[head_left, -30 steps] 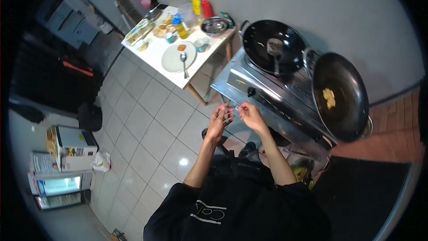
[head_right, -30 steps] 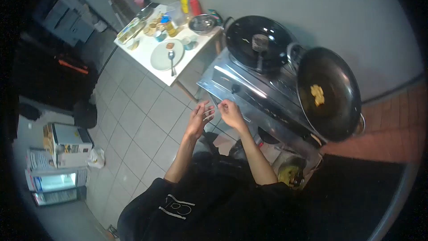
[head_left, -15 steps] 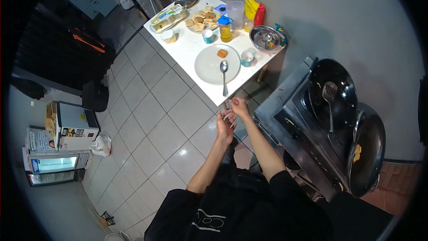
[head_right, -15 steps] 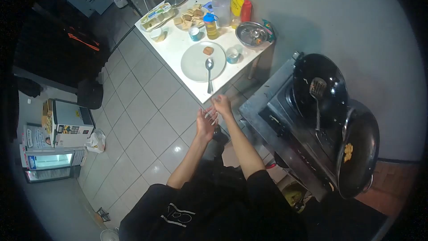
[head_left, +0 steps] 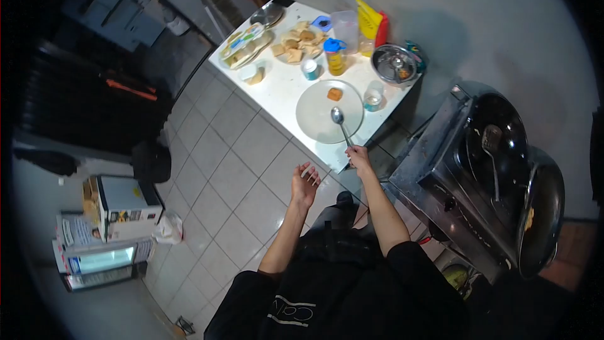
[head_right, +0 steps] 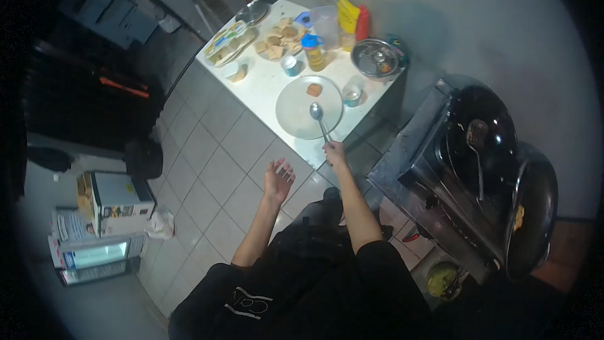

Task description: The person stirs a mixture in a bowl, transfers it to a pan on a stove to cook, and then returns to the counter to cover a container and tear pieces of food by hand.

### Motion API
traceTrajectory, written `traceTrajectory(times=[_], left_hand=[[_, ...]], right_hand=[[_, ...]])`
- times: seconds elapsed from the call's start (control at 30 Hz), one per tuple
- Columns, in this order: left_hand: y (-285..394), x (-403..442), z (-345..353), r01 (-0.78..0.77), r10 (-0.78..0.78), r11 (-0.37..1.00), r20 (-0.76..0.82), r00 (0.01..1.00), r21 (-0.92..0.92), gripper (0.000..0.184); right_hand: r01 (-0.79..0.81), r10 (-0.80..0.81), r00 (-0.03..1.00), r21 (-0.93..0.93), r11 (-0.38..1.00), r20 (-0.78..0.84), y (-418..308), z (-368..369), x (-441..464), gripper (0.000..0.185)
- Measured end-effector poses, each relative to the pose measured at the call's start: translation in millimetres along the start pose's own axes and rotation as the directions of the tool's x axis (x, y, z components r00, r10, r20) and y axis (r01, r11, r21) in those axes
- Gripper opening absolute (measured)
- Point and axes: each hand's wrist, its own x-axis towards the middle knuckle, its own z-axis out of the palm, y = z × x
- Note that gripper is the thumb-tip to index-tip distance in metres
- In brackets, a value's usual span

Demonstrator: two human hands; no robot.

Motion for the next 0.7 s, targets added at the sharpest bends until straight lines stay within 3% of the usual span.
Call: traceTrajectory(times=[0.03, 0.1, 0.23, 0.37, 0.43, 0.5, 0.57, 0.63, 0.7], left_hand=[[3, 5, 2, 0.006, -0.005, 1.000, 0.026, 1.000, -0.017, 0.034], [2, 12, 15, 0.054, -0.053, 0.998, 0.092, 0.994, -0.011, 0.033], [-30, 13, 78, 0.136, -0.149, 0.987, 0.188, 0.971, 0.081, 0.029], [-104, -15, 148, 0.116, -0.261, 0.940, 0.458, 0.850, 0.321, 0.026], [-135, -60, 182, -0.056, -0.233, 0.908, 0.612, 0.756, 0.416, 0.027], [-156, -98, 209, -0.183, -0.275, 0.883, 0.792, 0.545, 0.432, 0.023], [-169, -138, 235, -0.284, -0.278, 0.879, 0.894, 0.351, 0.384, 0.022], [-176, -174, 261, -0.411, -0.350, 0.792, 0.888, 0.300, 0.451, 0.025], [-187, -201, 291, -0.631, -0.346, 0.652, 0.906, 0.245, 0.420, 0.024]], right_hand=[[0.010, -0.010, 1.000, 0.012, 1.000, -0.029, -11, -5, -12, 0.014], [0.042, -0.059, 0.997, 0.273, 0.961, 0.057, -25, -29, -35, 0.017], [0.218, -0.225, 0.974, 0.307, 0.926, -0.011, -74, -83, -131, 0.021], [0.486, -0.463, 0.874, 0.209, 0.849, -0.150, -107, -162, -263, 0.020], [0.591, -0.502, 0.773, 0.153, 0.792, -0.388, -108, -188, -338, 0.020], [0.668, -0.591, 0.597, -0.072, 0.741, -0.543, -95, -220, -407, 0.015], [0.689, -0.456, 0.415, -0.056, 0.723, -0.788, -92, -237, -471, 0.015], [0.630, -0.442, 0.334, -0.151, 0.761, -0.833, -76, -279, -521, 0.017], [0.468, -0.435, 0.220, -0.296, 0.832, -0.873, -73, -318, -552, 0.017]])
